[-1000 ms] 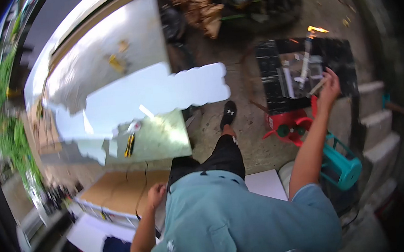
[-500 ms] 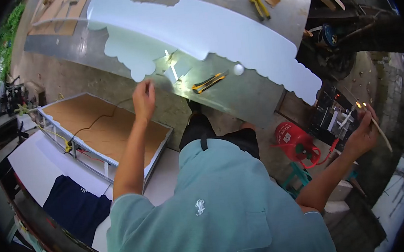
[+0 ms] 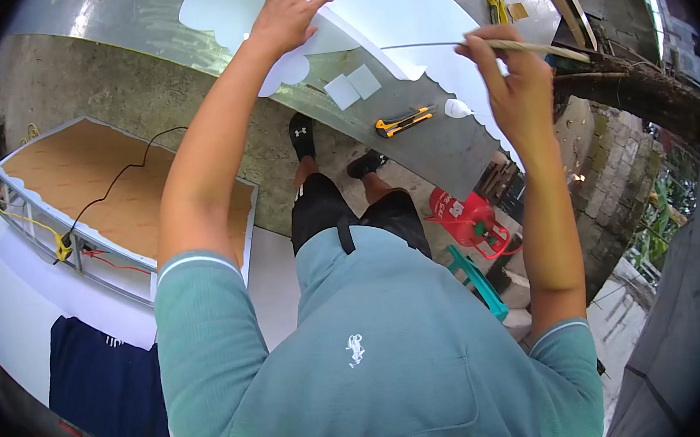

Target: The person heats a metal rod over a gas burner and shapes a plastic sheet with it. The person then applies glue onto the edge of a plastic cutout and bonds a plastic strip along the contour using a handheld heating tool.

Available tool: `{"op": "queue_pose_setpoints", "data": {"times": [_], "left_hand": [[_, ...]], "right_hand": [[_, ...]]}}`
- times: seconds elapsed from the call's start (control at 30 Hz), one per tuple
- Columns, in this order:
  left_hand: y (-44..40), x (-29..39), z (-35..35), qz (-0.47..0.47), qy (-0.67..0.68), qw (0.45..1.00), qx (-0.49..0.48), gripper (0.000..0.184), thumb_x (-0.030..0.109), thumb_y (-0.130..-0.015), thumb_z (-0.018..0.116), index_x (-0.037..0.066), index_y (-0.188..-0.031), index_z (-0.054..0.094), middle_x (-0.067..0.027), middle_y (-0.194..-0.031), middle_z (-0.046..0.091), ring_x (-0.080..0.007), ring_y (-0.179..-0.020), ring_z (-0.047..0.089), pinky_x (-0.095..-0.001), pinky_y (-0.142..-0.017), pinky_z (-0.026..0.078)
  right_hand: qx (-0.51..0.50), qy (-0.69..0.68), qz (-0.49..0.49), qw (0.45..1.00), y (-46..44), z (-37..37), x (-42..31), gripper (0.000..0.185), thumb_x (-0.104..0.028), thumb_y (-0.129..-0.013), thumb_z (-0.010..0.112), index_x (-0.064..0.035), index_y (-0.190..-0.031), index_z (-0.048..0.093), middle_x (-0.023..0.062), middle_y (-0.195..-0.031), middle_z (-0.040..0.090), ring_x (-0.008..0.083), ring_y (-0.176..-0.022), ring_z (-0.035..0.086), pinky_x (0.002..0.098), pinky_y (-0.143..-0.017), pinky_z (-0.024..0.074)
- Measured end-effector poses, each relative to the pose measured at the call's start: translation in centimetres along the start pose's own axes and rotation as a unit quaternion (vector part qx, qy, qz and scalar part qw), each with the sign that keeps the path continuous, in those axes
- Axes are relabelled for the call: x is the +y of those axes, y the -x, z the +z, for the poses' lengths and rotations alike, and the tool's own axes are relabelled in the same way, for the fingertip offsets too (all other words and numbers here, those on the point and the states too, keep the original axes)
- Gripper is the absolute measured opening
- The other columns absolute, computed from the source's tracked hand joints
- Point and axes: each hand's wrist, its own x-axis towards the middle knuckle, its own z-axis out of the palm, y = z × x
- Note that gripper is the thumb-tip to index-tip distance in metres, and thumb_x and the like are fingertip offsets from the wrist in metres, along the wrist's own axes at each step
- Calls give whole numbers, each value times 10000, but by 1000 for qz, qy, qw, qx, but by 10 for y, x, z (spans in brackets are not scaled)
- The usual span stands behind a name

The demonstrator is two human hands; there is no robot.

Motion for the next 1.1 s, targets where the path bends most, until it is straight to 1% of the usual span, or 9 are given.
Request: {"op": "queue_pose_setpoints", "data": {"times": [0.07,0.2,0.37,0.5,0.53,0.57,0.6,0.67,1.1], "left_hand": [[-13,2,2,13,-15,994,-104,606,254,-857,805,291,-1410,559,22,-1367,594,-188,-1371,487,-508,-1230,258],[-28,4,14,37,4,991,-129,536,245,-858,799,280,-1356,603,25,-1316,626,-187,-1351,507,-507,-1228,266],[-40,5,34,83,20,987,-137,322,205,-886,757,251,-1199,697,24,-1161,674,-192,-1224,594,-500,-1151,358],[-40,2,38,91,34,985,-139,230,195,-915,720,231,-1142,730,14,-1097,688,-194,-1168,624,-504,-1108,385],[-34,3,35,108,4,993,-41,145,206,-893,690,211,-1024,752,-12,-1039,709,-220,-1098,646,-496,-1037,424],[-30,4,33,123,-26,990,57,122,218,-872,660,191,-906,774,-39,-982,731,-246,-1028,669,-488,-966,463],[-34,2,40,124,-24,990,56,122,218,-872,660,191,-906,774,-39,-982,731,-246,-1028,669,-488,-966,463],[-44,-3,60,112,53,992,-33,126,224,-872,649,211,-863,773,-29,-959,721,-238,-1011,662,-498,-952,455],[-46,-3,64,110,37,993,-39,186,215,-888,606,181,-799,766,-29,-908,731,-239,-989,668,-496,-932,458]], "right_hand": [[-15,54,-48,997,-13,24,6,155,-146,-1018,649,5,-1039,680,130,-857,752,205,-810,757,294,-704,557],[-24,71,-30,997,-25,54,17,169,-163,-1019,650,2,-1038,683,131,-831,750,201,-782,751,310,-684,555],[-16,91,-27,995,-29,67,33,165,-176,-1024,649,-16,-1028,693,115,-824,751,183,-752,739,304,-651,538],[-15,76,-15,997,-29,76,41,163,-185,-1030,646,-31,-1028,698,95,-819,752,169,-741,733,296,-626,520],[-16,76,-13,997,-29,77,41,163,-185,-1030,646,-31,-1028,698,95,-819,752,169,-741,733,296,-626,520],[-15,78,-15,997,-30,79,41,166,-187,-1032,644,-30,-1028,698,93,-818,751,166,-742,731,297,-629,520],[-15,79,-16,997,-29,80,41,168,-188,-1034,641,-30,-1028,698,91,-817,751,163,-742,729,298,-633,519],[-17,75,-7,997,-29,82,46,168,-187,-1035,640,-29,-1028,697,91,-817,751,162,-747,729,297,-637,520],[-12,79,-5,997,-29,74,49,177,-178,-1036,635,-16,-1031,705,104,-850,752,186,-789,740,290,-678,531]]}}
